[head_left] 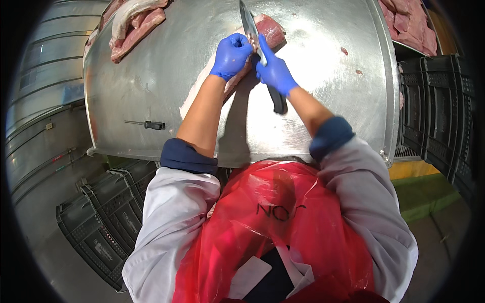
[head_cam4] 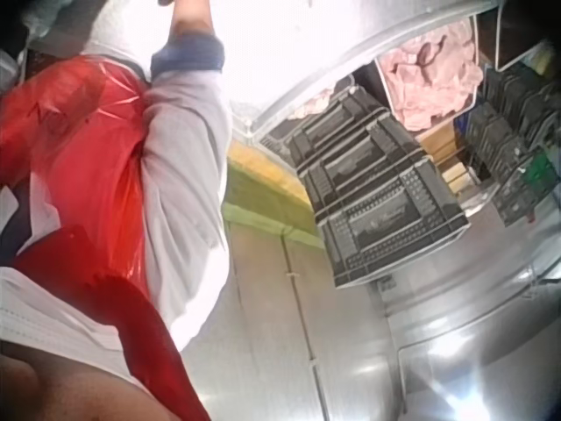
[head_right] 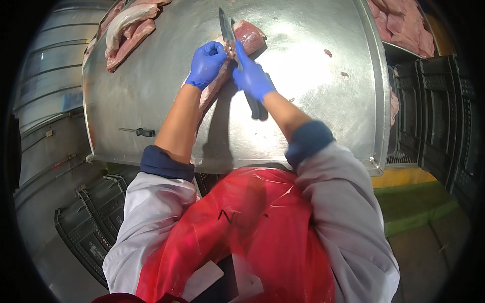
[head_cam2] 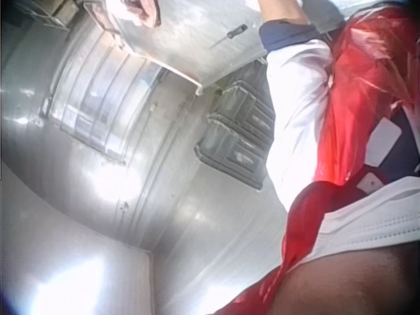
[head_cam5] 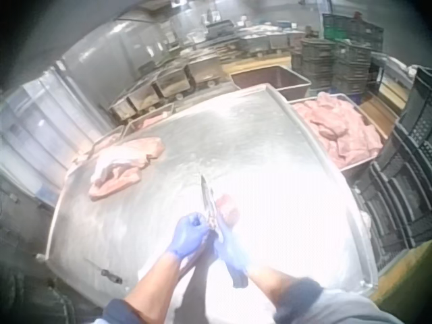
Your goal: The person trims fat and connective tissue from large cuts of raw meat using a boning knife on a stainless steel table. They repeatedly reposition the meat, slice away unwanted portions, and place the trimmed meat into a nearby container.
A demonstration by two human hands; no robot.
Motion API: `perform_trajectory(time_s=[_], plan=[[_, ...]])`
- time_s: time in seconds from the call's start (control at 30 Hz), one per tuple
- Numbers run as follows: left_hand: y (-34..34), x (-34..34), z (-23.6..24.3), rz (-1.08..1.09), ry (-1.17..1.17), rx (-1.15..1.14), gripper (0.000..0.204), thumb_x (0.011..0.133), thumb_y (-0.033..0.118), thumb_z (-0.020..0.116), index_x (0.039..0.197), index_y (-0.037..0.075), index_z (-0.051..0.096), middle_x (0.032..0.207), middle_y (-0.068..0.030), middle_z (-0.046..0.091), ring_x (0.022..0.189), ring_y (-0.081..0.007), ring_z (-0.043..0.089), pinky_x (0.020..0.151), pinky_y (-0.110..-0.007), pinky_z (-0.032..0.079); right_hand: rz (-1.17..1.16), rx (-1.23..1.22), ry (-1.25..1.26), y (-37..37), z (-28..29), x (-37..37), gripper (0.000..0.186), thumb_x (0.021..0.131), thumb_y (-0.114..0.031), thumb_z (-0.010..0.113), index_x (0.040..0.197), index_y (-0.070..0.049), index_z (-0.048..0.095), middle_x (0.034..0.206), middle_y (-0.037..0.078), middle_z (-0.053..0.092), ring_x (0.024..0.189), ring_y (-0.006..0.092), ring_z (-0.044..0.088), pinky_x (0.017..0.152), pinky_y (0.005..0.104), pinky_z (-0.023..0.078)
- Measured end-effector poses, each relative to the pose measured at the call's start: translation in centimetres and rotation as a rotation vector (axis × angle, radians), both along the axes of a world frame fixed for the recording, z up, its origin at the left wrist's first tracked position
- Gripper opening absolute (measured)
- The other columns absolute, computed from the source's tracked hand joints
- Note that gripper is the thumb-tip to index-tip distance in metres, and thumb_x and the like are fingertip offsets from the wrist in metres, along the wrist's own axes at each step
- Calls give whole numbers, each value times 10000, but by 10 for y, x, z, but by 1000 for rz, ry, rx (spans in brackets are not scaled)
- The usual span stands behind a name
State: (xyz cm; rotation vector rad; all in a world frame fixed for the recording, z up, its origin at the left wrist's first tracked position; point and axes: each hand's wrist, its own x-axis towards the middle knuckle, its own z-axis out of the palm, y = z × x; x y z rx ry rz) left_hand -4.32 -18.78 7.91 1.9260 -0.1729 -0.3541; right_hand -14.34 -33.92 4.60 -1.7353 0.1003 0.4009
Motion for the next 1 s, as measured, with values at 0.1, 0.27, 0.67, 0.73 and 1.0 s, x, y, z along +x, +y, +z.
perform_trajectory(time_s=[0.1, 0.27, 0.67, 0.73, 1.0], plan=[[34, 6, -3, 98, 98, -156, 73, 883, 81, 662, 823, 60, 627, 713, 3, 581, 621, -81, 546, 582, -221, 440, 151, -47, 44, -1, -4, -89, 801, 957, -220, 532, 1615, -232, 75, 1097, 216, 682, 760, 287, 706, 738, 391, 564], [108, 3, -14, 161, -39, 415, 62, 866, 98, 621, 869, 38, 604, 726, -55, 599, 657, -180, 591, 608, -323, 489, 91, 35, -149, -75, -7, -143, 758, 924, -168, 562, 1602, -134, 225, 996, 138, 684, 738, 171, 671, 725, 309, 563], [3, 5, 42, -538, -466, 956, 192, 872, 189, 594, 1008, 63, 544, 918, -231, 680, 879, -442, 653, 741, -528, 511, 6, -31, -320, -7, -31, 56, 729, 957, -237, 562, 1597, -324, 225, 861, 147, 692, 650, 216, 679, 631, 345, 578], [10, 10, 41, -541, -453, 964, 172, 873, 194, 593, 989, 71, 557, 907, -211, 688, 873, -430, 658, 737, -525, 511, 162, -50, -115, -16, -4, 33, 723, 954, -228, 553, 1595, -327, 235, 842, 138, 689, 612, 200, 662, 618, 332, 578], [-8, 30, 64, -731, -477, 991, 170, 884, 216, 576, 956, 63, 594, 901, -179, 707, 864, -409, 668, 749, -508, 511, 188, 134, 11, -6, -12, 40, 738, 926, -125, 539, 1599, -245, 259, 780, 80, 668, 583, 164, 636, 608, 306, 567]])
